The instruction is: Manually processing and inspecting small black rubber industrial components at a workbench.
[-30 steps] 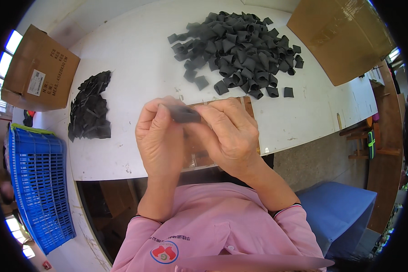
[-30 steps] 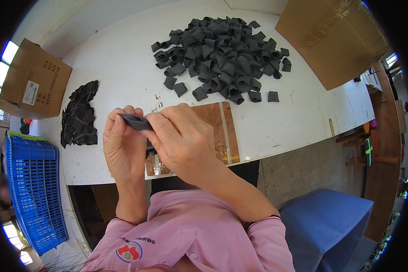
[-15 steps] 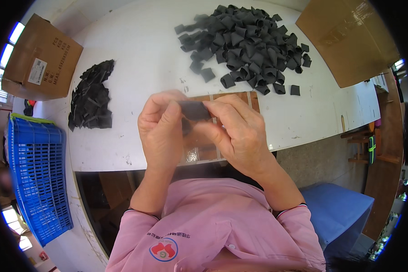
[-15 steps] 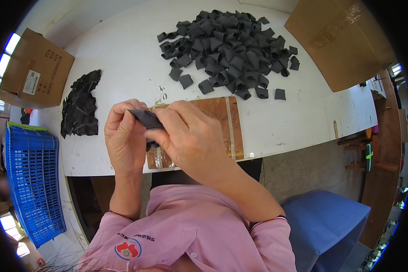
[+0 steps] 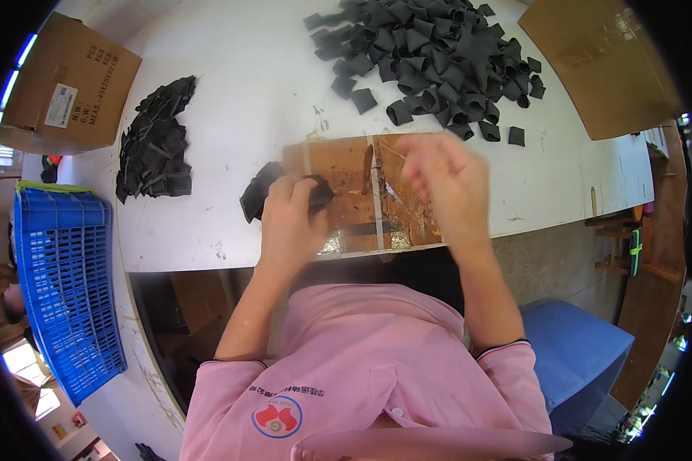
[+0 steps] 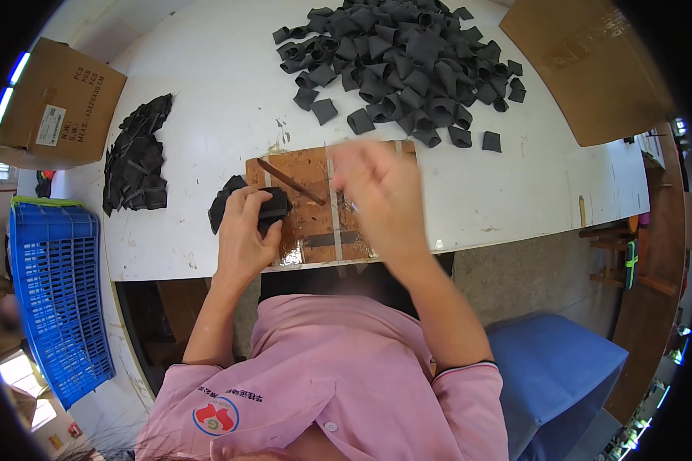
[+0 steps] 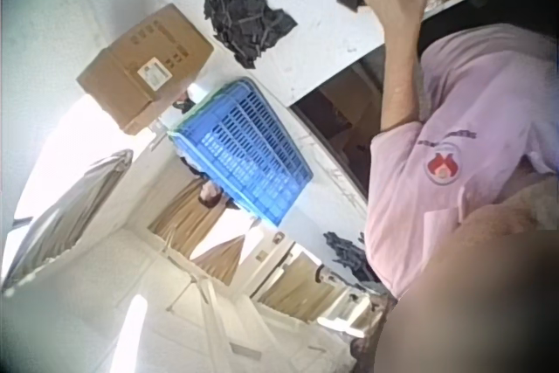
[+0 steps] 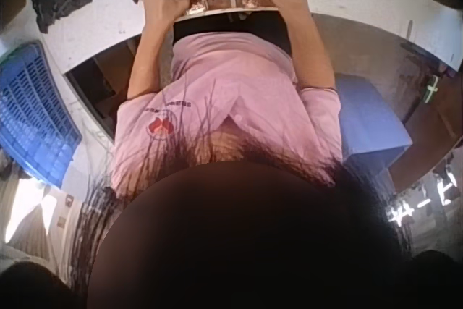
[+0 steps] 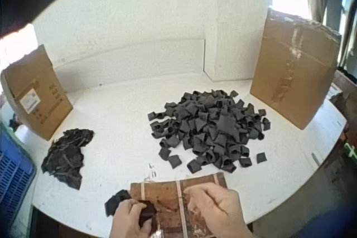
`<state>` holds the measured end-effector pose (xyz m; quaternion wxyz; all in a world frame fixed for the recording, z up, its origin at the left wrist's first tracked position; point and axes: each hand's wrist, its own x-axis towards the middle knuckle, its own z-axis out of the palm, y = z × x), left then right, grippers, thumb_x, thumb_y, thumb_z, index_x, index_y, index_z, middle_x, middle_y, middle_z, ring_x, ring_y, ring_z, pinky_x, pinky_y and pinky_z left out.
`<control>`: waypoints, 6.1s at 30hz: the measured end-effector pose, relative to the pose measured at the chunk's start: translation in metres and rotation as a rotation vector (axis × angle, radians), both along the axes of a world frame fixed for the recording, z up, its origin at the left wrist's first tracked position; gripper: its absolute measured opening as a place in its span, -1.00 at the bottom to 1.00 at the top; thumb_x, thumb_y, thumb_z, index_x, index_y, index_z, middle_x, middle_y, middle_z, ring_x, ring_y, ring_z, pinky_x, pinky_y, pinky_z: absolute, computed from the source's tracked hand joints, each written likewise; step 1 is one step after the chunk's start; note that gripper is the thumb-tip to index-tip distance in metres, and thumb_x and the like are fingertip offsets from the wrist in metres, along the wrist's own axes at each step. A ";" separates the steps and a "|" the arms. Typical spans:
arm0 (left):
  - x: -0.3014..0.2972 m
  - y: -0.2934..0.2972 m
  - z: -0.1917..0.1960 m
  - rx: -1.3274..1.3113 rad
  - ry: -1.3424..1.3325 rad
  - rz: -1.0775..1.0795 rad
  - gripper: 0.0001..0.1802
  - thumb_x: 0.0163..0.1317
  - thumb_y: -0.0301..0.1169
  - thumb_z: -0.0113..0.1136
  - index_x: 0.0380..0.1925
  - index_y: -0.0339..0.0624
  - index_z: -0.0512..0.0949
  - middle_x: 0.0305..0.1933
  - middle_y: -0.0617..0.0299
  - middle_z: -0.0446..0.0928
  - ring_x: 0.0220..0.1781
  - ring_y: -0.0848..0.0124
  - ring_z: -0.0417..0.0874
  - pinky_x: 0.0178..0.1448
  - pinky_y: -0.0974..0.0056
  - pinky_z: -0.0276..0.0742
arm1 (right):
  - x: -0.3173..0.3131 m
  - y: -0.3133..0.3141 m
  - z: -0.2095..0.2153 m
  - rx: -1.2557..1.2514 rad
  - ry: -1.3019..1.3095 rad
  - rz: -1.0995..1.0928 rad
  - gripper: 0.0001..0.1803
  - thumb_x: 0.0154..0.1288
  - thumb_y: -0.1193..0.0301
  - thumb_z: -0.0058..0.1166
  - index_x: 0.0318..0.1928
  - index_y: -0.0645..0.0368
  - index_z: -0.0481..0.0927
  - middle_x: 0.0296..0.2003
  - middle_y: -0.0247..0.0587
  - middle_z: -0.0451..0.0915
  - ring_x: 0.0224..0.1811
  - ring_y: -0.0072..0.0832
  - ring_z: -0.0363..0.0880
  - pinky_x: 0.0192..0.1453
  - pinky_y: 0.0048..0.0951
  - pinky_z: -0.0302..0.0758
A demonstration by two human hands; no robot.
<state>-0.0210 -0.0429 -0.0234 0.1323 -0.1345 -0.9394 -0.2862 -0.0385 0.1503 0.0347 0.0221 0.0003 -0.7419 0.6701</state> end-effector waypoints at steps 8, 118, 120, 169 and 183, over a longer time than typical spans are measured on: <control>-0.002 -0.008 -0.016 -0.004 0.108 -0.149 -0.78 -0.22 -0.65 0.16 -0.46 -0.24 0.51 -0.18 0.01 0.38 -0.14 0.14 0.40 -0.11 0.22 0.35 | 0.032 -0.026 -0.040 0.224 -0.159 0.287 -0.66 0.21 0.28 -0.06 -0.48 0.37 0.52 -0.74 -0.09 0.42 -0.66 -0.45 0.44 -0.52 -0.47 0.34; -0.026 0.022 0.069 2.032 -1.033 -0.336 -0.80 0.21 -0.55 -0.14 -0.16 -0.32 0.37 -0.44 0.19 0.48 -0.88 0.68 0.07 -0.80 0.55 0.00 | -0.033 -0.011 0.014 -0.546 -0.266 0.540 -0.72 0.27 0.24 -0.09 -0.49 0.17 0.39 -0.59 -0.51 0.26 -0.64 -0.79 0.07 -0.62 -0.75 0.03; -0.017 0.023 0.065 1.859 -0.819 -0.347 -0.77 0.18 -0.54 -0.05 -0.14 -0.32 0.37 -0.41 0.21 0.49 -0.82 0.68 0.19 -0.75 0.58 0.06 | -0.025 -0.014 0.007 -0.515 -0.180 0.508 -0.72 0.27 0.25 -0.09 -0.48 0.19 0.41 -0.60 -0.51 0.26 -0.64 -0.79 0.08 -0.62 -0.74 0.06; -0.025 0.033 0.076 1.673 -0.214 -0.319 -0.87 0.18 -0.42 0.03 -0.33 -0.23 0.46 -0.26 0.17 0.40 -0.20 0.36 0.38 -0.08 0.31 0.32 | -0.002 -0.026 0.029 0.183 0.551 0.069 -0.85 -0.06 0.58 0.14 -0.42 0.26 0.45 -0.54 -0.22 0.39 -0.64 -0.45 0.39 -0.59 -0.50 0.34; -0.014 0.033 0.061 1.587 -0.225 -0.296 -0.86 0.15 -0.45 0.05 -0.29 -0.25 0.46 -0.30 0.13 0.45 -0.29 0.40 0.40 -0.13 0.35 0.32 | -0.007 -0.021 0.023 0.382 0.800 0.043 -0.81 -0.16 0.62 0.16 -0.44 0.28 0.48 -0.57 -0.23 0.42 -0.57 -0.38 0.42 -0.58 -0.46 0.33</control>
